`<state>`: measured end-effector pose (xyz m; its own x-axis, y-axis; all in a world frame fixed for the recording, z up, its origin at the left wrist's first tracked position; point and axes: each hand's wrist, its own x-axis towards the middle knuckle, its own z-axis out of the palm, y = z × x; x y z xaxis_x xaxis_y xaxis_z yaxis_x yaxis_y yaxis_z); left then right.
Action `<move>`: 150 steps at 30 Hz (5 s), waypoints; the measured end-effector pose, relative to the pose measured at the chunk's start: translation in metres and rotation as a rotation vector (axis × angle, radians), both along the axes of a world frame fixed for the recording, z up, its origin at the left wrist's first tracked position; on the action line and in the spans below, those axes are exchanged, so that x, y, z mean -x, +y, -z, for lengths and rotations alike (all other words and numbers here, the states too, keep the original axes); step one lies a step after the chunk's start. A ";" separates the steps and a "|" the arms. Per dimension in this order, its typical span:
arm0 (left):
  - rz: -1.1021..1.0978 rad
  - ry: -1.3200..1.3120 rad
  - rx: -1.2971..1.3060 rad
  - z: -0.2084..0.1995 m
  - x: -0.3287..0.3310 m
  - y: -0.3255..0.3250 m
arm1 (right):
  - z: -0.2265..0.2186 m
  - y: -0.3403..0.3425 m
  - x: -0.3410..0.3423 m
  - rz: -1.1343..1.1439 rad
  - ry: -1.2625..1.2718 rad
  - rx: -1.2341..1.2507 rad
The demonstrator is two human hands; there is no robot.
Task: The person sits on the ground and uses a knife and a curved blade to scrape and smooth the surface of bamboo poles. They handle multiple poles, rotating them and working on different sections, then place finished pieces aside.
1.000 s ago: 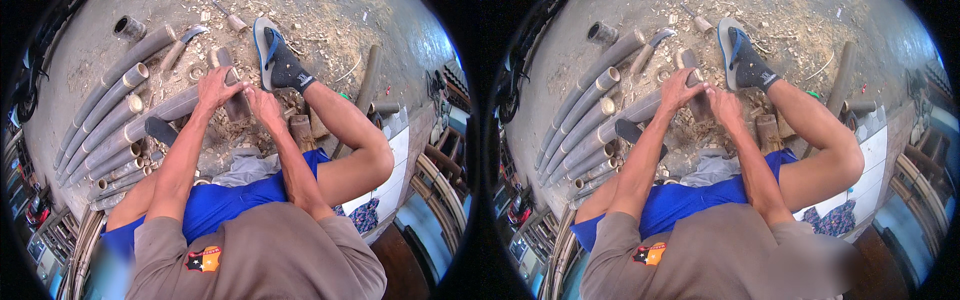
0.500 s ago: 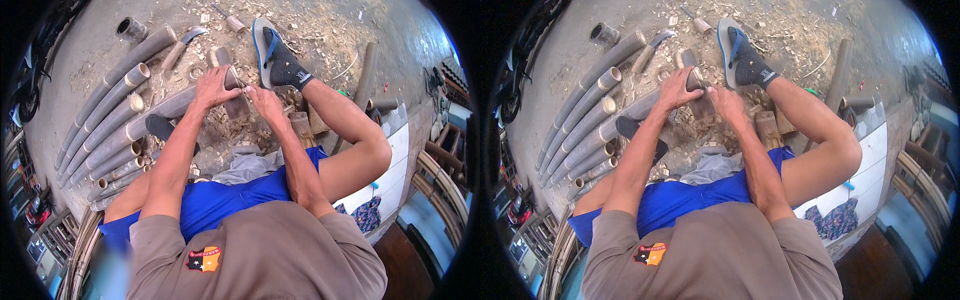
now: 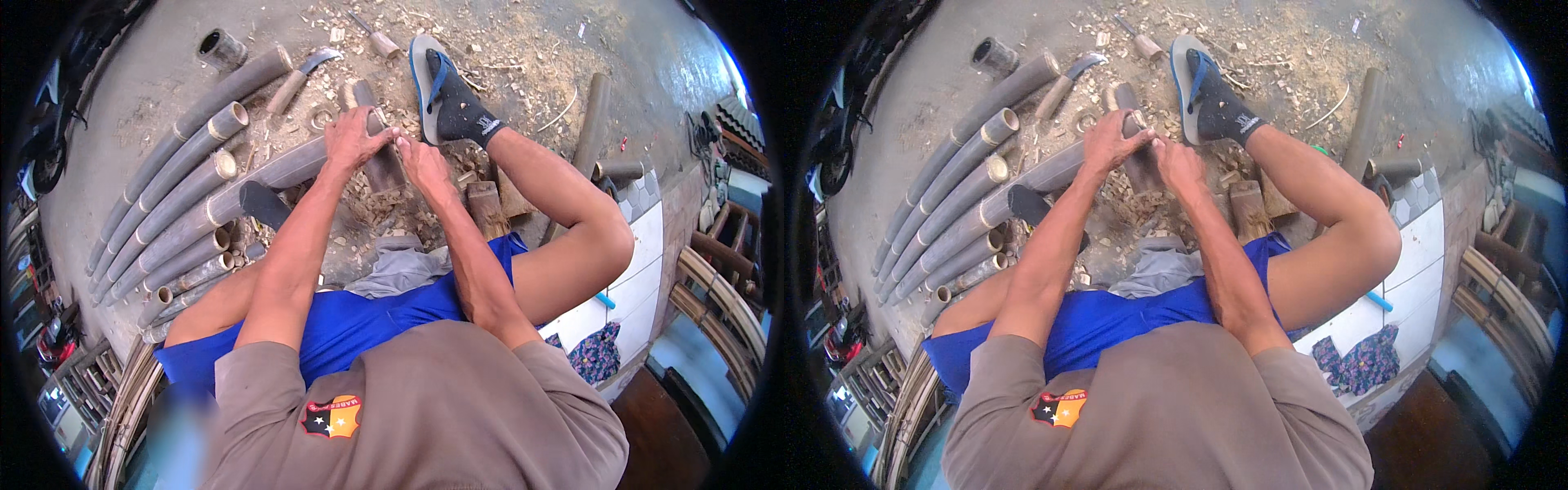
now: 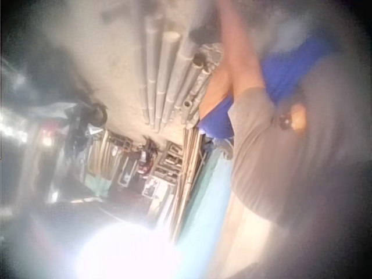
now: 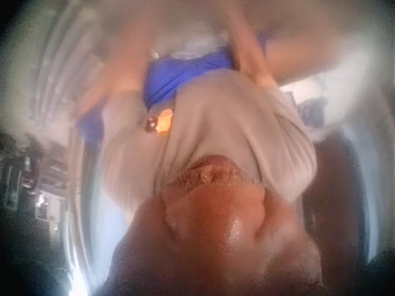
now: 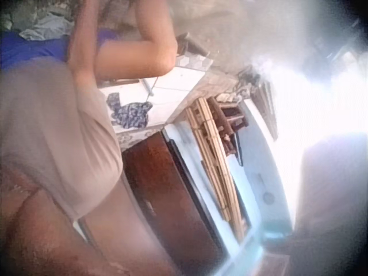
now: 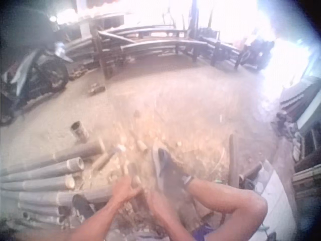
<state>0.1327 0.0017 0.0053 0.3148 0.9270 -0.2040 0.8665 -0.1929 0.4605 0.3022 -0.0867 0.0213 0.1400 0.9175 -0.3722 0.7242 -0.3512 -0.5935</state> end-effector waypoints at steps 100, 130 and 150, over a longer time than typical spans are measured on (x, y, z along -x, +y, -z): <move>0.147 -0.031 0.024 0.002 0.010 0.001 | -0.009 0.006 -0.007 -0.106 -0.050 -0.019; 0.214 0.110 -0.008 -0.006 0.016 -0.008 | 0.014 -0.009 0.008 0.004 0.004 -0.068; 0.142 0.009 0.022 -0.003 0.016 0.006 | 0.005 0.011 -0.008 0.005 0.066 -0.024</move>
<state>0.1164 0.0072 0.0079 0.4402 0.8688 -0.2269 0.8354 -0.3036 0.4581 0.3104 -0.0755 0.0166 0.1206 0.9256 -0.3588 0.6814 -0.3401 -0.6482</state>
